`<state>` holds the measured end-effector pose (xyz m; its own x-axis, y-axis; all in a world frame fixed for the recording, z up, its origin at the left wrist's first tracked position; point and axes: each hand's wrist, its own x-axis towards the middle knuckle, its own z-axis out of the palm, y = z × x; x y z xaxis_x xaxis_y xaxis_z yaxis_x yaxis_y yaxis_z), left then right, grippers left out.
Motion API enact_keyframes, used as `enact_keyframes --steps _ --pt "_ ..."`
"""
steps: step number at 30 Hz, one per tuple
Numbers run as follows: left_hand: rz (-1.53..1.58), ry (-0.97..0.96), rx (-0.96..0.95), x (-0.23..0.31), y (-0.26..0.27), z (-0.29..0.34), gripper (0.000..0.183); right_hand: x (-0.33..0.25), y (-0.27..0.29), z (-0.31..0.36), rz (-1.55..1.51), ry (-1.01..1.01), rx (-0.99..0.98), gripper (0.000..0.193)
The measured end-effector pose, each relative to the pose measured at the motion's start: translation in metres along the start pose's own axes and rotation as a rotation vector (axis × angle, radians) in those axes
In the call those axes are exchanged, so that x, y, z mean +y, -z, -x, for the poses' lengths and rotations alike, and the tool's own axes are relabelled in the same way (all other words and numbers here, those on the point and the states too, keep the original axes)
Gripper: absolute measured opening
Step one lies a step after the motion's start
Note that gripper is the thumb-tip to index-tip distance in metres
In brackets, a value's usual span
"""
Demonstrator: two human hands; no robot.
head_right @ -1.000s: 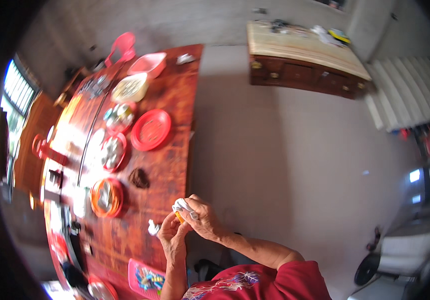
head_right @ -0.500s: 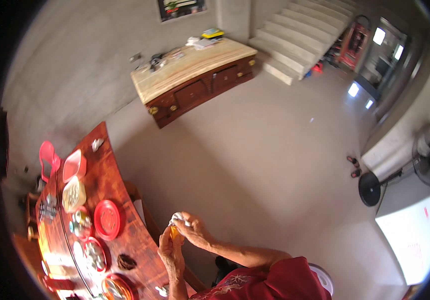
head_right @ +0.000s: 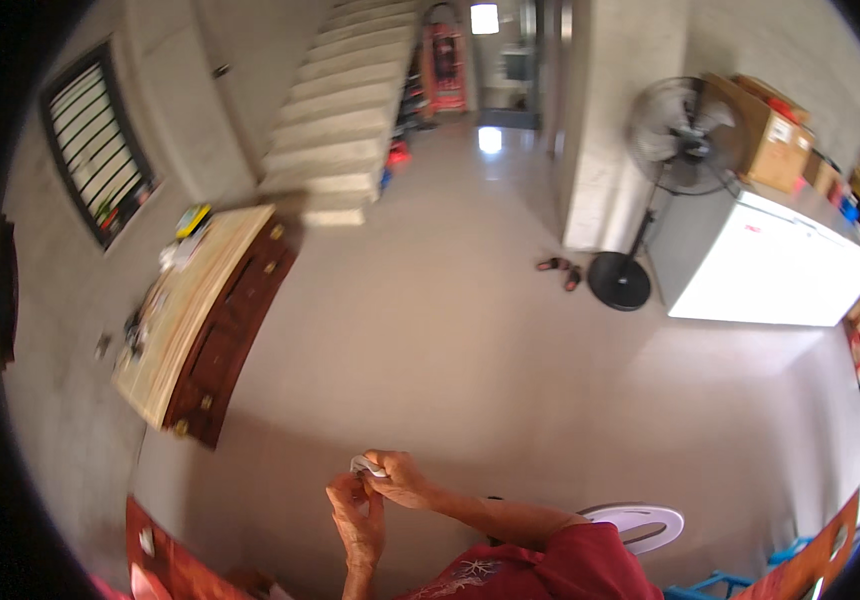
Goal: The person wipes a yellow plastic colander with a white cloth, then wipes individual colorful plastic building blocks one by one and places them into the colander. The person briefly turns a standing fan on and off before resuming wiping the blocks.
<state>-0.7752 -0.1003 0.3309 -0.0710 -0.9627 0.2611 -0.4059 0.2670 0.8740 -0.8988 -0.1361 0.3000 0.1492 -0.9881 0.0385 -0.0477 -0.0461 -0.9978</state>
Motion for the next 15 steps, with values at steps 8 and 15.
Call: enact_keyframes --steps 8,15 --pt "0.099 -0.442 -0.469 0.037 -0.178 -0.117 0.023 -0.004 0.233 -0.004 -0.085 -0.217 0.395 0.021" --pt "0.262 -0.77 -0.696 0.086 -0.298 -0.198 0.024 -0.021 0.332 0.008 -0.369 -0.196 0.615 0.025"
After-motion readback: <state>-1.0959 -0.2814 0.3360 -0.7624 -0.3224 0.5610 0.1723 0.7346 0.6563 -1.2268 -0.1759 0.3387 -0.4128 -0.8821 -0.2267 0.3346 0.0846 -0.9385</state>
